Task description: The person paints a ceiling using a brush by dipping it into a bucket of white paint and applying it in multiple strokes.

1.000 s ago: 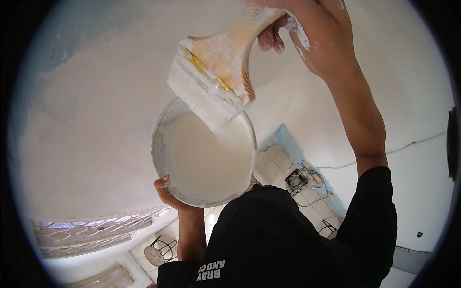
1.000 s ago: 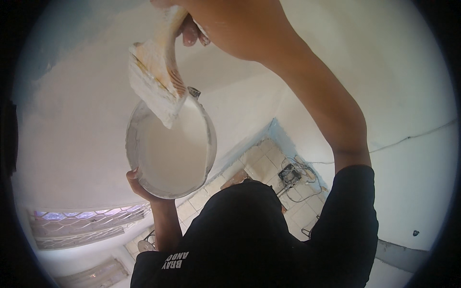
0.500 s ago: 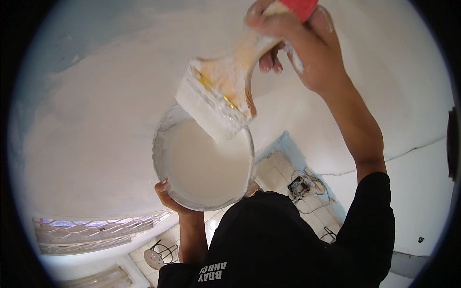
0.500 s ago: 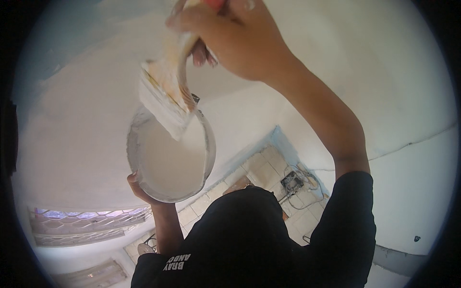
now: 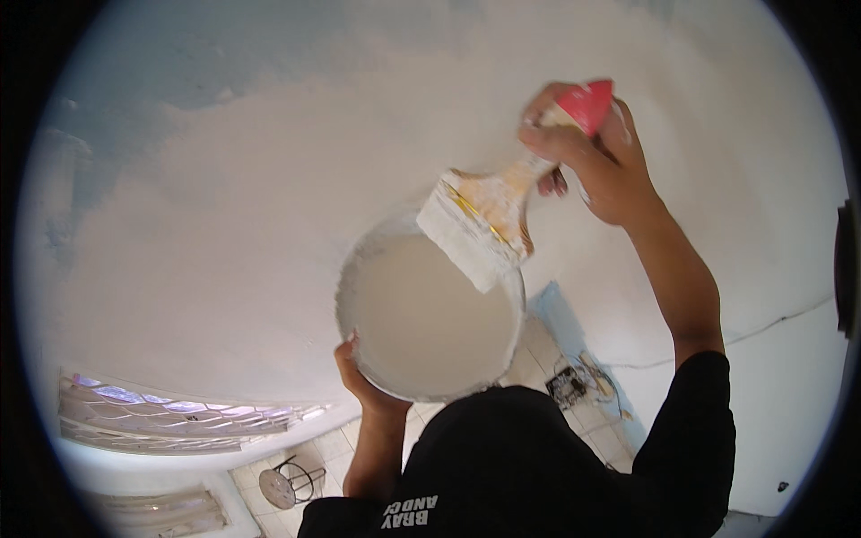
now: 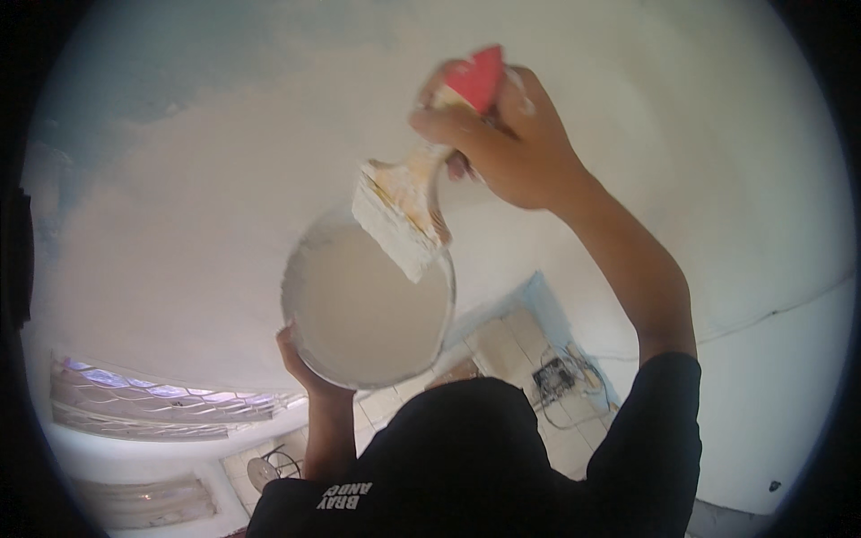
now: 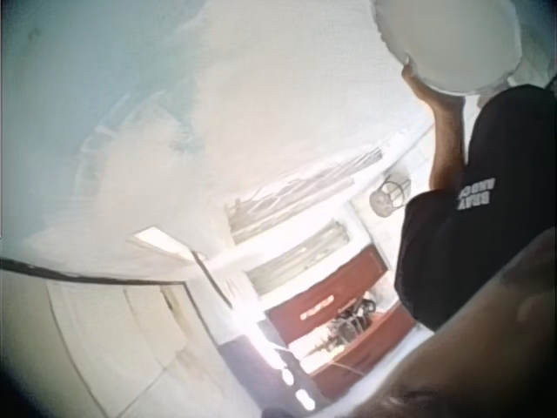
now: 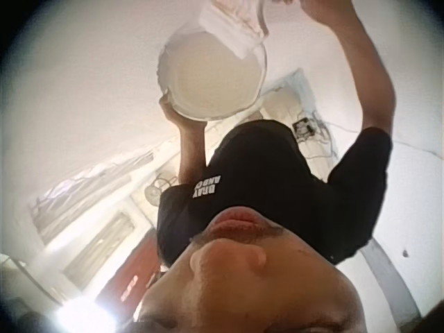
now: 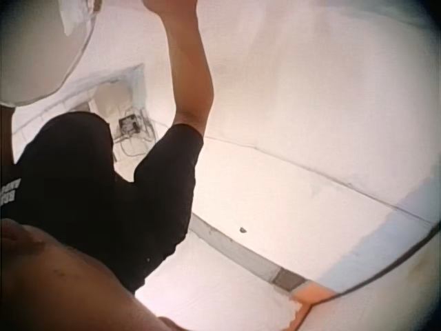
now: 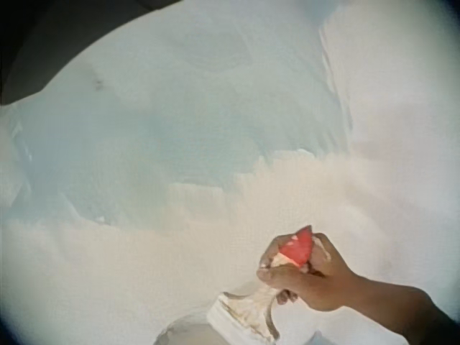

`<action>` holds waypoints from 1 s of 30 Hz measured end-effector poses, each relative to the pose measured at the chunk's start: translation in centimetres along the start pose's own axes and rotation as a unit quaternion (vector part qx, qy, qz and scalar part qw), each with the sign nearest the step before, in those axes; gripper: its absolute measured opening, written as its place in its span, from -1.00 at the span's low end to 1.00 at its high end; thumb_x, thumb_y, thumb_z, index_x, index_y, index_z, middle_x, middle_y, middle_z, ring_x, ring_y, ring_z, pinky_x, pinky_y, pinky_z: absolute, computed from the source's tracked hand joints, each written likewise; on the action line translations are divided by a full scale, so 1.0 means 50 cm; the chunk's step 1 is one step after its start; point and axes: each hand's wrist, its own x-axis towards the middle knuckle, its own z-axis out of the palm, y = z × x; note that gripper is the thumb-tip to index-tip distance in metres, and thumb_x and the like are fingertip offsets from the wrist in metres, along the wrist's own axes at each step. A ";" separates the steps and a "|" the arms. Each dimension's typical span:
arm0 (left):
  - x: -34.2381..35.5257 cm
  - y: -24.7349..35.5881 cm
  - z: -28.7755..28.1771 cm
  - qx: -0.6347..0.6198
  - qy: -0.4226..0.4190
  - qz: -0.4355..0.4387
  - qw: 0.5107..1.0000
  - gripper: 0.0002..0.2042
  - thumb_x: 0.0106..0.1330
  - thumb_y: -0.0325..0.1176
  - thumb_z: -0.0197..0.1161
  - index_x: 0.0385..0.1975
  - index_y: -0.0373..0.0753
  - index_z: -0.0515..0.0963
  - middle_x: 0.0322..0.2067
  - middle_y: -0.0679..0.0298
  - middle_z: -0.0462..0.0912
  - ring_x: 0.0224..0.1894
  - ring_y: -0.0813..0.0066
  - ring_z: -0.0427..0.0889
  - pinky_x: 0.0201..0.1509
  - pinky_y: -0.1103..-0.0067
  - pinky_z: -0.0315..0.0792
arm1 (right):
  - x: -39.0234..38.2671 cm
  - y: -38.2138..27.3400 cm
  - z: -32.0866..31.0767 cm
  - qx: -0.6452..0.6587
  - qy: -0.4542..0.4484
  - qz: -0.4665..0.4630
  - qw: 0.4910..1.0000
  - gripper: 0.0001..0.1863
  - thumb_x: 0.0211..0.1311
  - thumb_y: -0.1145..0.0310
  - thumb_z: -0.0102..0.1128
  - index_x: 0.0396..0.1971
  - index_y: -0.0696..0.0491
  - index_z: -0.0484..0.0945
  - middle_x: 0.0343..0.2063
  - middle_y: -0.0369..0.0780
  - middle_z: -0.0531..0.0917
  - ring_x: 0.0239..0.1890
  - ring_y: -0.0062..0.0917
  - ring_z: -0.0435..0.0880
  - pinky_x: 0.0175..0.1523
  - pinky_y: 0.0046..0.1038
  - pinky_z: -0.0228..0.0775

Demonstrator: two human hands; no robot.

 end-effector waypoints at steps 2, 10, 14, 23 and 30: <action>0.011 0.011 0.002 -0.040 -0.009 -0.073 0.997 -0.50 0.21 -0.01 -0.17 -0.05 -0.29 0.38 -0.11 0.16 0.48 -0.06 0.31 0.45 -0.01 0.44 0.34 | -0.002 0.009 -0.011 0.072 0.006 -0.002 0.997 -0.81 0.05 0.32 0.14 -0.48 0.15 0.47 -0.71 -0.31 0.49 -0.72 -0.70 0.47 -0.62 -0.66 0.26; -0.013 0.057 0.066 -0.065 -0.040 -0.106 0.991 -0.45 0.19 0.03 -0.18 0.04 -0.26 0.34 -0.05 0.18 0.46 0.00 0.31 0.43 0.04 0.45 0.31 | 0.016 -0.019 -0.023 0.211 0.074 -0.159 0.962 -0.83 0.09 0.38 0.12 -0.43 0.19 0.42 -0.65 -0.26 0.48 -0.70 -0.60 0.49 -0.62 -0.60 0.30; -0.024 0.072 0.090 -0.045 -0.058 -0.110 0.991 -0.44 0.19 0.04 -0.17 0.05 -0.25 0.33 -0.03 0.18 0.45 0.00 0.31 0.42 0.01 0.43 0.33 | 0.079 -0.067 -0.038 0.260 0.171 -0.278 0.909 -0.85 0.14 0.41 0.11 -0.40 0.19 0.42 -0.58 -0.25 0.50 -0.65 -0.53 0.55 -0.59 -0.52 0.38; -0.031 0.081 0.094 -0.001 -0.050 -0.128 0.990 -0.42 0.16 0.04 -0.16 0.06 -0.27 0.32 -0.03 0.17 0.44 0.00 0.31 0.42 0.00 0.44 0.34 | 0.203 -0.142 -0.169 0.196 0.277 -0.380 0.860 -0.85 0.21 0.36 0.08 -0.38 0.14 0.43 -0.61 -0.22 0.55 -0.62 -0.60 0.55 -0.51 -0.54 0.48; -0.024 0.067 0.086 -0.022 -0.058 -0.147 0.987 -0.39 0.15 0.05 -0.15 0.09 -0.28 0.29 -0.01 0.16 0.43 0.03 0.30 0.41 0.04 0.42 0.33 | 0.179 -0.121 -0.343 -0.150 0.432 -0.432 0.777 -0.86 0.20 0.37 0.10 -0.39 0.13 0.44 -0.62 -0.29 0.52 -0.59 -0.68 0.52 -0.45 -0.61 0.44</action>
